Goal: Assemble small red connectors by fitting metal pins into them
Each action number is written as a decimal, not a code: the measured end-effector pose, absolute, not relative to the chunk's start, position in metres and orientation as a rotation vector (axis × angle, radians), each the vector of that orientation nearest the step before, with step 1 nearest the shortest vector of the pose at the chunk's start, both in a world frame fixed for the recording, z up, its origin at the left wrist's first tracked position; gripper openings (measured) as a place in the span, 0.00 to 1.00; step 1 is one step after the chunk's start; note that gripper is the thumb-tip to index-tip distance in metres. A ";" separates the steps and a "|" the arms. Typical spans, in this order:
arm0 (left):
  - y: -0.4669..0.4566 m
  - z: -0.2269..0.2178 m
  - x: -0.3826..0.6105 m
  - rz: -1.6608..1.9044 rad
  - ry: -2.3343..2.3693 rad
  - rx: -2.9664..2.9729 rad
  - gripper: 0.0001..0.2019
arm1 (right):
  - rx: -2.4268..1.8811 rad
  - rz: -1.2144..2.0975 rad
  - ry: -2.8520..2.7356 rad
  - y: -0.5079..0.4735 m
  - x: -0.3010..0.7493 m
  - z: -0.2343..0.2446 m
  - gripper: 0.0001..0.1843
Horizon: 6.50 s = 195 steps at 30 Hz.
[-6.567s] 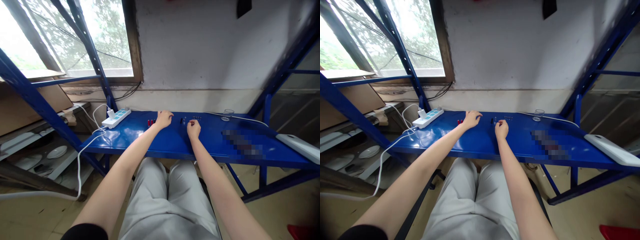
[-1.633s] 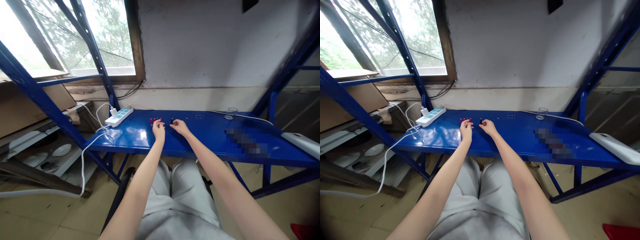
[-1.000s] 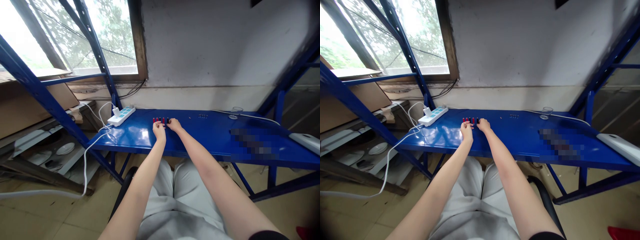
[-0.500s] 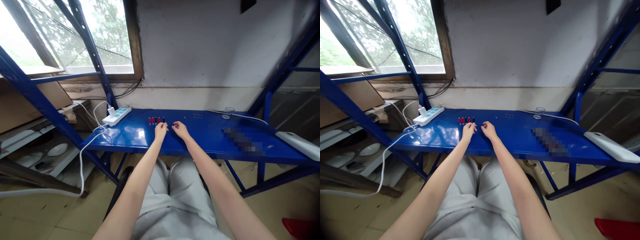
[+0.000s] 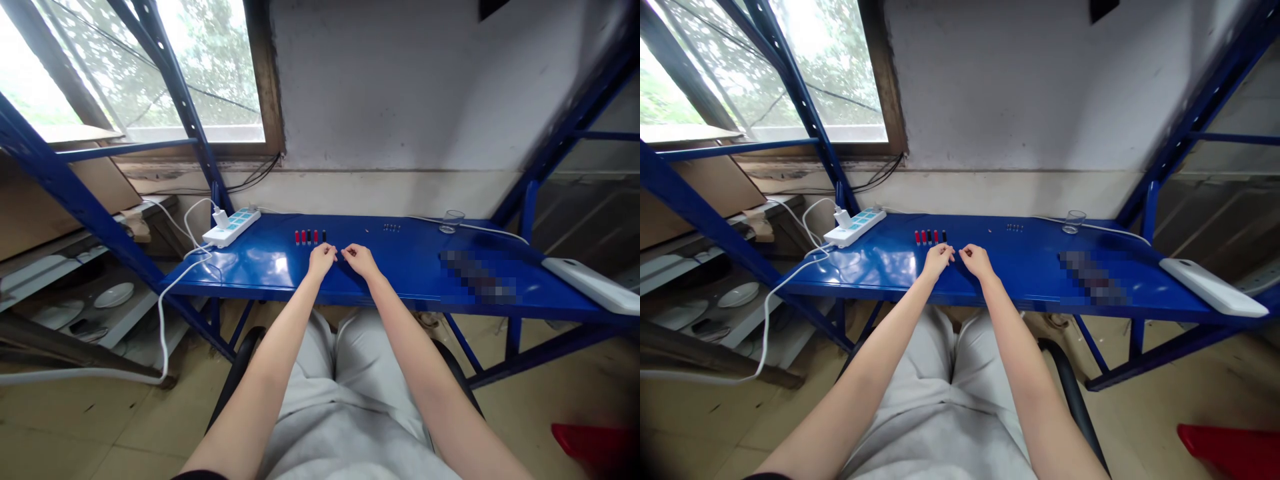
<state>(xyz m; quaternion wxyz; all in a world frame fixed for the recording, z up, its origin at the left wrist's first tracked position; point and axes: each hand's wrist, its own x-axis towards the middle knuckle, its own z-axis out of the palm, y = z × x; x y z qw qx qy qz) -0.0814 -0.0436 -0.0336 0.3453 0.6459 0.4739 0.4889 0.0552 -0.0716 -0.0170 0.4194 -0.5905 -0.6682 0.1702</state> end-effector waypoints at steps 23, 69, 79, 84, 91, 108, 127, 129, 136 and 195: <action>-0.048 -0.029 -0.082 1.260 1.253 1.659 0.11 | -1.479 0.433 -1.689 -0.070 0.056 -0.020 0.09; -0.057 -0.012 -0.084 1.635 1.157 1.366 0.16 | -1.590 -0.285 -1.953 -0.048 0.021 0.016 0.11; -0.054 -0.019 -0.082 1.490 1.137 1.497 0.07 | -1.492 -0.173 -1.875 -0.074 0.039 -0.008 0.13; -0.059 -0.016 -0.081 1.428 1.046 1.510 0.10 | -1.351 0.015 -1.756 -0.075 0.046 -0.014 0.14; -0.055 -0.019 -0.079 1.425 0.981 1.537 0.11 | -1.285 0.196 -1.587 -0.073 0.047 -0.020 0.18; -0.055 -0.020 -0.078 1.391 0.818 1.550 0.13 | -1.377 0.129 -1.433 -0.074 0.047 -0.018 0.25; -0.061 -0.012 -0.077 1.324 0.894 1.467 0.13 | -1.299 0.168 -1.501 -0.078 0.046 -0.014 0.27; -0.062 -0.011 -0.077 1.345 0.897 1.455 0.12 | -1.303 0.162 -1.495 -0.078 0.046 -0.013 0.27; -0.061 -0.012 -0.078 1.336 0.868 1.431 0.08 | -1.349 0.134 -1.494 -0.077 0.046 -0.014 0.27; -0.064 -0.008 -0.078 1.371 0.914 1.370 0.18 | -1.357 0.081 -1.450 -0.079 0.044 -0.013 0.28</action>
